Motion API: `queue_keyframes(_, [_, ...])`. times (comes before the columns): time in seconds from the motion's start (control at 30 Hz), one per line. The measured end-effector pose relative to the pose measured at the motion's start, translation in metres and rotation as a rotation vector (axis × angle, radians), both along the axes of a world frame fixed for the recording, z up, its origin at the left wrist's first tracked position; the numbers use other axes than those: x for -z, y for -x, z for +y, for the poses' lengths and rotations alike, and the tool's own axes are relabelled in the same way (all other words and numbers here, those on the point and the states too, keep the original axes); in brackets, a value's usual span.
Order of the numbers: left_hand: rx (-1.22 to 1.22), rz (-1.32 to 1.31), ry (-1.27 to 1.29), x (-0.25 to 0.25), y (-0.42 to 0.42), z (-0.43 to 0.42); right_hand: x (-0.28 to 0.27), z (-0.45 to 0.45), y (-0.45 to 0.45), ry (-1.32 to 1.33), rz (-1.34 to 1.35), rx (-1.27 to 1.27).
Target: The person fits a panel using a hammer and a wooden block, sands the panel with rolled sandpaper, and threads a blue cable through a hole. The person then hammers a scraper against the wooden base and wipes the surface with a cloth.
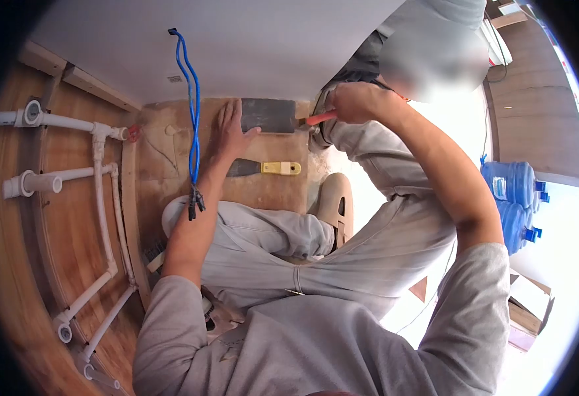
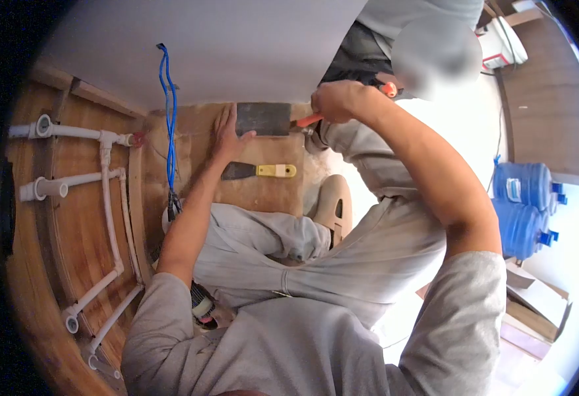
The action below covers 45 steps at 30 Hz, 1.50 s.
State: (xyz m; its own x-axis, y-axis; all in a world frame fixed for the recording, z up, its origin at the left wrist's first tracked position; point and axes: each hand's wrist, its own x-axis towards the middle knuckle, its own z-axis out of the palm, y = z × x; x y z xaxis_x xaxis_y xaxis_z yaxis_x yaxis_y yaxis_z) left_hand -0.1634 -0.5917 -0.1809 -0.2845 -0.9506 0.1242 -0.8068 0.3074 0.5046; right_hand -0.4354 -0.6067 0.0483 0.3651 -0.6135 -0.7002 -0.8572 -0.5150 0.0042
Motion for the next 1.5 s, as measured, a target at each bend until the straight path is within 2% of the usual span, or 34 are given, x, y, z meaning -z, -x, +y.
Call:
queue_keyframes(0.17, [0.073, 0.062, -0.149, -0.021, -0.004, -0.004, -0.022, 0.002, 0.004, 0.015, 0.005, 0.148])
queue_keyframes(0.27, [0.034, 0.114, -0.185, -0.022, -0.002, -0.005, -0.029, 0.002, 0.002, -0.008, 0.018, 0.096])
queue_keyframes(0.37, [0.021, 0.060, -0.241, -0.028, 0.001, -0.005, -0.028, 0.006, 0.002, 0.031, -0.020, 0.067])
queue_keyframes(0.47, [0.000, -0.001, -0.152, -0.032, 0.003, 0.000, -0.025, 0.009, 0.002, -0.029, -0.091, 0.060])
queue_keyframes(0.57, [-0.005, 0.069, -0.046, -0.012, 0.002, -0.002, -0.010, 0.007, 0.006, -0.024, -0.008, 0.071])
queue_keyframes(0.67, [-0.092, 0.243, -0.272, 0.011, -0.005, -0.015, 0.014, 0.015, 0.010, -0.013, 0.025, -0.022])
queue_keyframes(0.77, [-0.158, 0.064, -0.109, 0.023, -0.002, -0.015, 0.026, 0.026, 0.005, -0.061, 0.028, -0.128])
queue_keyframes(0.8, [-0.134, 0.096, -0.143, 0.024, 0.001, -0.012, 0.025, 0.033, 0.000, -0.064, 0.007, -0.045])
queue_keyframes(0.87, [-0.097, 0.144, -0.210, 0.011, -0.001, -0.010, 0.041, 0.039, -0.004, -0.011, -0.043, -0.050])
queue_keyframes(0.9, [-0.088, 0.164, -0.097, 0.023, -0.003, -0.011, 0.048, 0.038, -0.001, 0.020, -0.045, -0.066])
queue_keyframes(1.0, [-0.026, 0.833, -0.461, -0.014, 0.007, -0.005, 0.057, 0.040, 0.002, 0.068, -0.044, -0.082])
queue_keyframes(1.1, [-0.206, 0.682, -0.531, -0.022, 0.009, -0.005, 0.026, 0.040, -0.009, -0.022, 0.013, -0.042])
queue_keyframes(1.2, [-0.014, 0.979, -0.656, -0.026, -0.001, -0.009, 0.047, 0.022, 0.000, -0.052, -0.033, -0.110])
queue_keyframes(1.23, [0.028, 1.009, -0.674, -0.027, -0.006, -0.011, 0.069, 0.010, 0.013, -0.098, -0.037, -0.125])
queue_keyframes(1.33, [0.016, 0.708, -0.319, -0.062, -0.009, -0.002, 0.042, 0.002, 0.015, -0.190, 0.086, -0.087])
queue_keyframes(1.43, [0.275, 0.089, 0.270, -0.041, -0.033, -0.013, 0.021, 0.008, 0.016, -0.116, 0.134, -0.047])
queue_keyframes(1.5, [0.110, -0.128, 0.161, -0.032, -0.044, -0.008, 0.015, 0.010, 0.020, -0.081, 0.130, 0.001])
